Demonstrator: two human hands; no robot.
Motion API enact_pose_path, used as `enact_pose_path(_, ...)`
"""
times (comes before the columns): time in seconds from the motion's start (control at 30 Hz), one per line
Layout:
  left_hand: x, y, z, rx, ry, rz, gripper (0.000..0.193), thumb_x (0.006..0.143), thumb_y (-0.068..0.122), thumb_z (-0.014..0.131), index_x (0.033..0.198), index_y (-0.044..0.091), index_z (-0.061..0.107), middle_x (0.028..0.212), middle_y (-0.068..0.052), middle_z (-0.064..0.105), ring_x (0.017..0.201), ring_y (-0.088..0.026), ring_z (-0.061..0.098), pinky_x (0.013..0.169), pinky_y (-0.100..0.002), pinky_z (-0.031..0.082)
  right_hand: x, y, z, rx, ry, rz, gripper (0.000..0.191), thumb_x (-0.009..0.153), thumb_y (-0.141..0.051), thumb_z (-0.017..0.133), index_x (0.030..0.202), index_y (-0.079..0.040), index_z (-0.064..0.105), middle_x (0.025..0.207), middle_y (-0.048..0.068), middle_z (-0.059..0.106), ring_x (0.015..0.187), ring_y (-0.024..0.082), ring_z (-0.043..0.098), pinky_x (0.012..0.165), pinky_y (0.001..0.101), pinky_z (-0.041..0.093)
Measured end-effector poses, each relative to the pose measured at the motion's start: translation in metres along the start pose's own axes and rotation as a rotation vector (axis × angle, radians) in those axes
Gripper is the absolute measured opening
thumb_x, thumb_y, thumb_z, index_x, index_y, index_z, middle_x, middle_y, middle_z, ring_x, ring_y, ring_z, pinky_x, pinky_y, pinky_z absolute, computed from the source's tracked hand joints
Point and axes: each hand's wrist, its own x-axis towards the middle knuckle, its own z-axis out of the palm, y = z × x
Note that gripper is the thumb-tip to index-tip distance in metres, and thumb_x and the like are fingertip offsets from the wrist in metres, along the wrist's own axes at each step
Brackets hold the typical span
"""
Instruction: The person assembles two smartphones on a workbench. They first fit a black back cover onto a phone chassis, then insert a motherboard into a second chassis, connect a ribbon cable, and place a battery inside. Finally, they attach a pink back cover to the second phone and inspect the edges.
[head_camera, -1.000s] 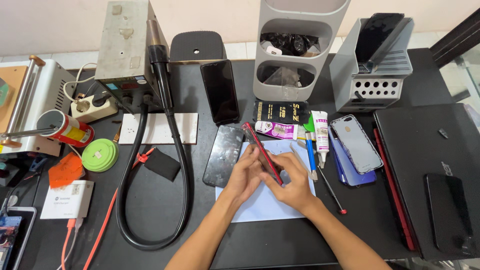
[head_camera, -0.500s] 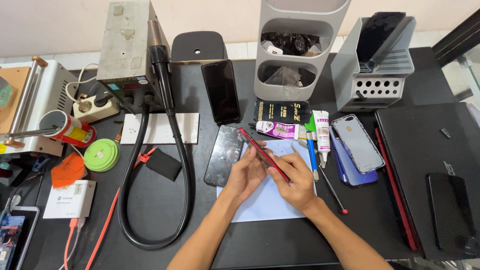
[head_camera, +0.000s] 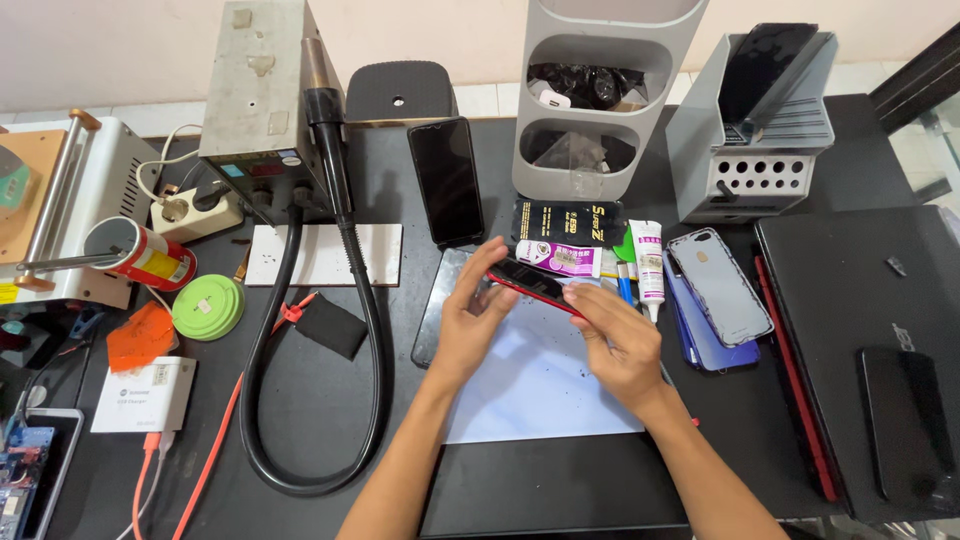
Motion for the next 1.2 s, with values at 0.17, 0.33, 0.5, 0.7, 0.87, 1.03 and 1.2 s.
enact_pose_path(0.17,0.003,-0.004,-0.013,-0.123,-0.048,-0.042,0.023,0.099,0.013,0.071,0.12,0.004,0.069,0.147,-0.009,0.058,0.133,-0.019,0.053,0.107,-0.035,0.047,-0.001,0.006,-0.004,0.013,-0.03,-0.015,0.023,0.09,0.004,0.071,0.113,0.004,0.07,0.112,0.016,0.075,0.109,0.03,0.074,0.096,0.0358,0.058)
enact_pose_path(0.33,0.002,-0.008,-0.015,-0.084,-0.06,-0.059,0.019,0.099,0.019,0.071,0.111,0.005,0.069,0.131,-0.008,0.065,0.127,-0.016,0.057,0.107,-0.033,0.048,-0.006,0.013,-0.002,0.016,-0.051,0.043,0.02,0.092,0.001,0.071,0.112,0.002,0.072,0.11,0.013,0.077,0.103,0.027,0.076,0.09,0.0327,0.06)
enact_pose_path(0.5,-0.001,-0.006,-0.012,-0.067,-0.029,-0.075,0.021,0.1,0.023,0.07,0.11,0.005,0.07,0.121,-0.006,0.067,0.118,-0.016,0.062,0.105,-0.033,0.05,-0.008,0.015,-0.003,0.013,-0.063,0.053,0.019,0.094,-0.003,0.071,0.112,0.0,0.073,0.109,0.013,0.077,0.101,0.026,0.077,0.088,0.0326,0.06)
enact_pose_path(0.7,0.001,0.003,-0.013,-0.098,-0.049,-0.203,0.024,0.096,0.02,0.071,0.115,0.006,0.069,0.118,-0.005,0.07,0.106,-0.014,0.065,0.095,-0.028,0.052,-0.008,0.013,-0.005,0.016,-0.061,0.083,0.018,0.094,-0.005,0.072,0.111,0.0,0.074,0.107,0.013,0.077,0.101,0.026,0.077,0.089,0.0332,0.059)
enact_pose_path(0.87,-0.001,0.006,-0.012,-0.038,-0.094,-0.169,0.024,0.093,0.008,0.074,0.116,0.004,0.069,0.119,-0.005,0.068,0.103,-0.013,0.065,0.091,-0.028,0.053,-0.005,0.012,-0.007,0.023,-0.056,0.089,0.017,0.093,-0.006,0.073,0.109,0.0,0.074,0.105,0.013,0.077,0.097,0.026,0.076,0.089,0.0336,0.059)
enact_pose_path(1.03,-0.002,0.0,-0.008,-0.048,-0.046,-0.13,0.023,0.091,0.001,0.076,0.113,0.001,0.07,0.119,-0.008,0.07,0.104,-0.014,0.068,0.09,-0.028,0.054,-0.001,0.009,-0.01,-0.011,-0.056,0.052,0.018,0.091,-0.005,0.074,0.107,0.0,0.074,0.103,0.013,0.074,0.096,0.028,0.073,0.088,0.0345,0.058)
enact_pose_path(1.2,-0.004,-0.001,-0.003,0.045,-0.052,0.034,0.02,0.093,0.001,0.076,0.112,0.001,0.071,0.121,-0.008,0.068,0.112,-0.015,0.065,0.099,-0.028,0.053,0.004,0.01,-0.013,-0.067,-0.065,0.046,0.02,0.086,-0.005,0.078,0.105,0.001,0.074,0.102,0.014,0.074,0.096,0.028,0.072,0.087,0.0357,0.057)
